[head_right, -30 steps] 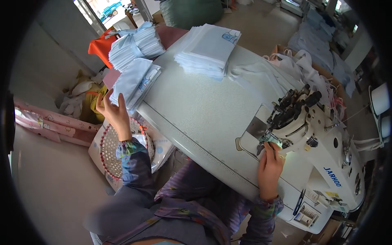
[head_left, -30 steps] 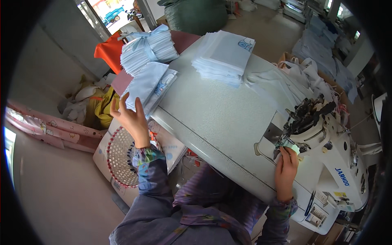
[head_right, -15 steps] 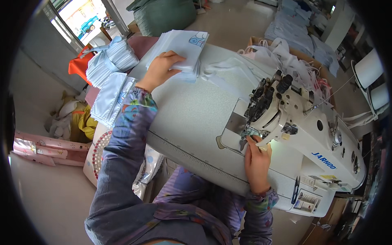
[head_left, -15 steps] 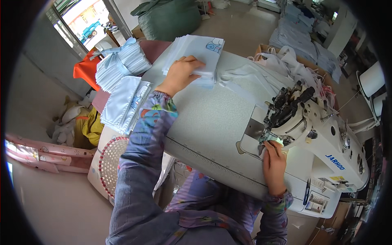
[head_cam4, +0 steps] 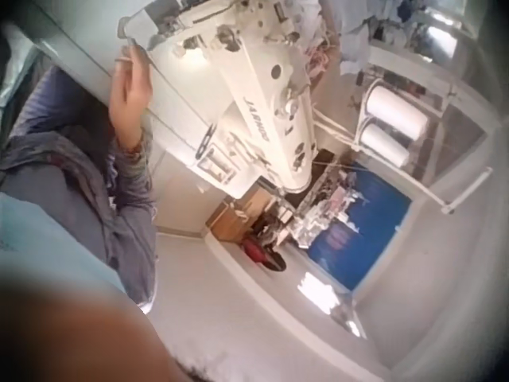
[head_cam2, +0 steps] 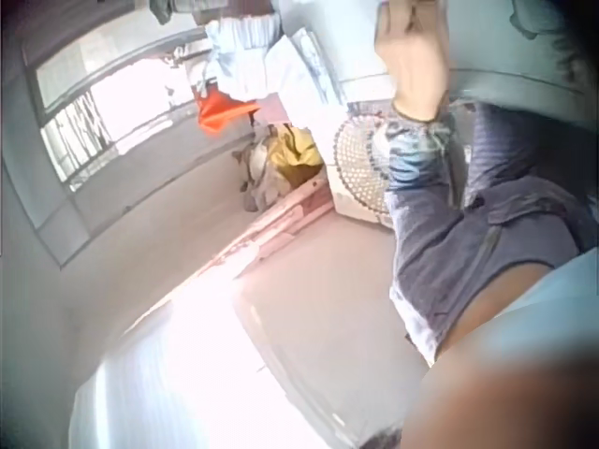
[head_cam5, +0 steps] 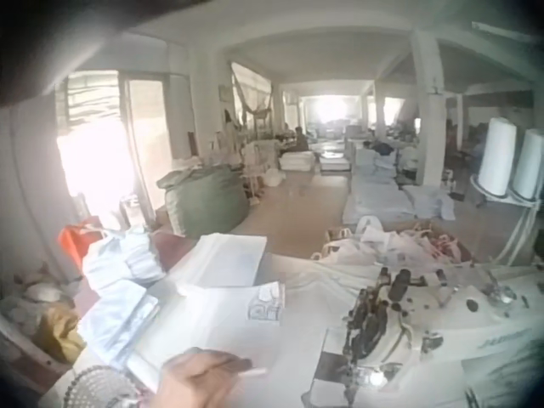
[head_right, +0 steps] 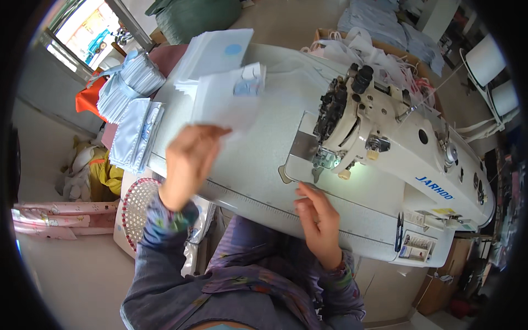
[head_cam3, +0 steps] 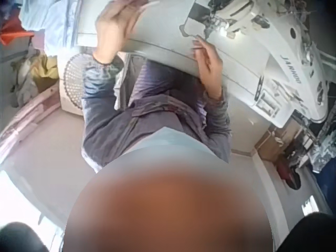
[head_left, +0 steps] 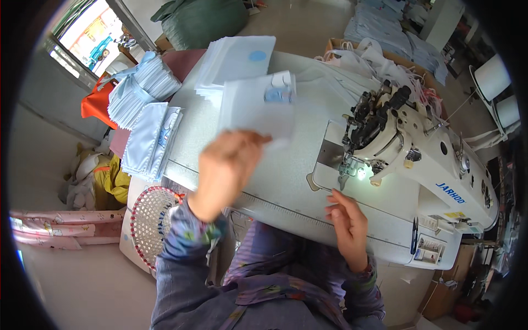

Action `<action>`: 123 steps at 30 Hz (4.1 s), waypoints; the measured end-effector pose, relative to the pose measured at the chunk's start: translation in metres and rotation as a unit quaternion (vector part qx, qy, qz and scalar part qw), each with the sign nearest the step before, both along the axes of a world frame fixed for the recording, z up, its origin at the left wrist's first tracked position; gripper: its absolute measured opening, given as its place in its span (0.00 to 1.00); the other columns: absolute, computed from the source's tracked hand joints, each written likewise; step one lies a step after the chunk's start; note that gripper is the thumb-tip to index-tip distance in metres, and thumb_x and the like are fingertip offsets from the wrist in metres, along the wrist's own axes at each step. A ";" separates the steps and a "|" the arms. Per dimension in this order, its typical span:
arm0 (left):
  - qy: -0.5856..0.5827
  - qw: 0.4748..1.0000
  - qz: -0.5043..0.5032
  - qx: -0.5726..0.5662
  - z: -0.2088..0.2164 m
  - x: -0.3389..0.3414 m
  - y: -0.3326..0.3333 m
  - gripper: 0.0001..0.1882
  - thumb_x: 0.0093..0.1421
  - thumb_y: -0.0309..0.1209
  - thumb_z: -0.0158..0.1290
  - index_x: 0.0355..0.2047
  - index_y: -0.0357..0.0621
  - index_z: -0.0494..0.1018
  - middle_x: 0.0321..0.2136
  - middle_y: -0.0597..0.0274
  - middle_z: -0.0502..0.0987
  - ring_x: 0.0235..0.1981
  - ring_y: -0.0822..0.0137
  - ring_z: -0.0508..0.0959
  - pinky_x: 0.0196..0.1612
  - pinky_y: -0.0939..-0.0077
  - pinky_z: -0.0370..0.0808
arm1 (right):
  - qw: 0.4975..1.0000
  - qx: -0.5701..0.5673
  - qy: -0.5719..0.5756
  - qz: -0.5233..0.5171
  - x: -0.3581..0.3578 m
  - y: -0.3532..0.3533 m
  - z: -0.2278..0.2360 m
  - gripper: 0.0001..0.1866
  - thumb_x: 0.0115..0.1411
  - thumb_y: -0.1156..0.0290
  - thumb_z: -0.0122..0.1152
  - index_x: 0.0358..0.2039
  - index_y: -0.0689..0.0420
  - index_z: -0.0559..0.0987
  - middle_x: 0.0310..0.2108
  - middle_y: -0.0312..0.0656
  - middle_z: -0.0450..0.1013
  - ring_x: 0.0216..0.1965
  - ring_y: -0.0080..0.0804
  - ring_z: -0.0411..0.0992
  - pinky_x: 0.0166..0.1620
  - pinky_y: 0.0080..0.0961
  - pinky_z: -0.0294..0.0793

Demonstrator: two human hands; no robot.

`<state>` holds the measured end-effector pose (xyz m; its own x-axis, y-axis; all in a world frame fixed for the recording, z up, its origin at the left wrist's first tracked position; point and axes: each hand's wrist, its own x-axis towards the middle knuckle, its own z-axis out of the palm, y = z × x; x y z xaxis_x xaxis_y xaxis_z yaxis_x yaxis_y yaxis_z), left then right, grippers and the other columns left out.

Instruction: Sewing the edges of fabric pouches using an industrial sewing machine.

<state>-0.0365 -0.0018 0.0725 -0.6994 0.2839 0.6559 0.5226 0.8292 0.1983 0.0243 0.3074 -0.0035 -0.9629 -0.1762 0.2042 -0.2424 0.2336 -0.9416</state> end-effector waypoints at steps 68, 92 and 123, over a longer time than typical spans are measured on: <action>-0.153 0.977 -0.148 -0.020 -0.087 -0.029 0.122 0.24 0.65 0.32 0.65 0.60 0.40 0.79 0.60 0.52 0.79 0.59 0.47 0.81 0.62 0.57 0.80 | 0.987 0.135 -0.001 -0.085 0.020 -0.018 -0.020 0.32 0.63 0.80 0.73 0.68 0.61 0.77 0.34 0.45 0.75 0.28 0.34 0.76 0.35 0.31 0.79; -0.278 0.932 -0.230 0.028 -0.055 0.060 0.089 0.22 0.59 0.28 0.69 0.54 0.42 0.83 0.49 0.55 0.80 0.51 0.48 0.81 0.54 0.54 0.80 | 0.927 -0.218 -0.301 -0.046 0.065 -0.006 -0.015 0.39 0.72 0.83 0.64 0.79 0.61 0.58 0.36 0.41 0.80 0.37 0.27 0.84 0.43 0.26 0.89; -0.187 0.958 -0.214 0.022 -0.087 0.017 0.098 0.23 0.51 0.20 0.61 0.49 0.44 0.87 0.46 0.64 0.84 0.44 0.58 0.86 0.45 0.63 0.86 | 0.940 0.295 0.169 0.004 -0.062 0.026 -0.012 0.31 0.56 0.91 0.57 0.61 0.62 0.82 0.60 0.49 0.80 0.60 0.54 0.77 0.64 0.46 0.74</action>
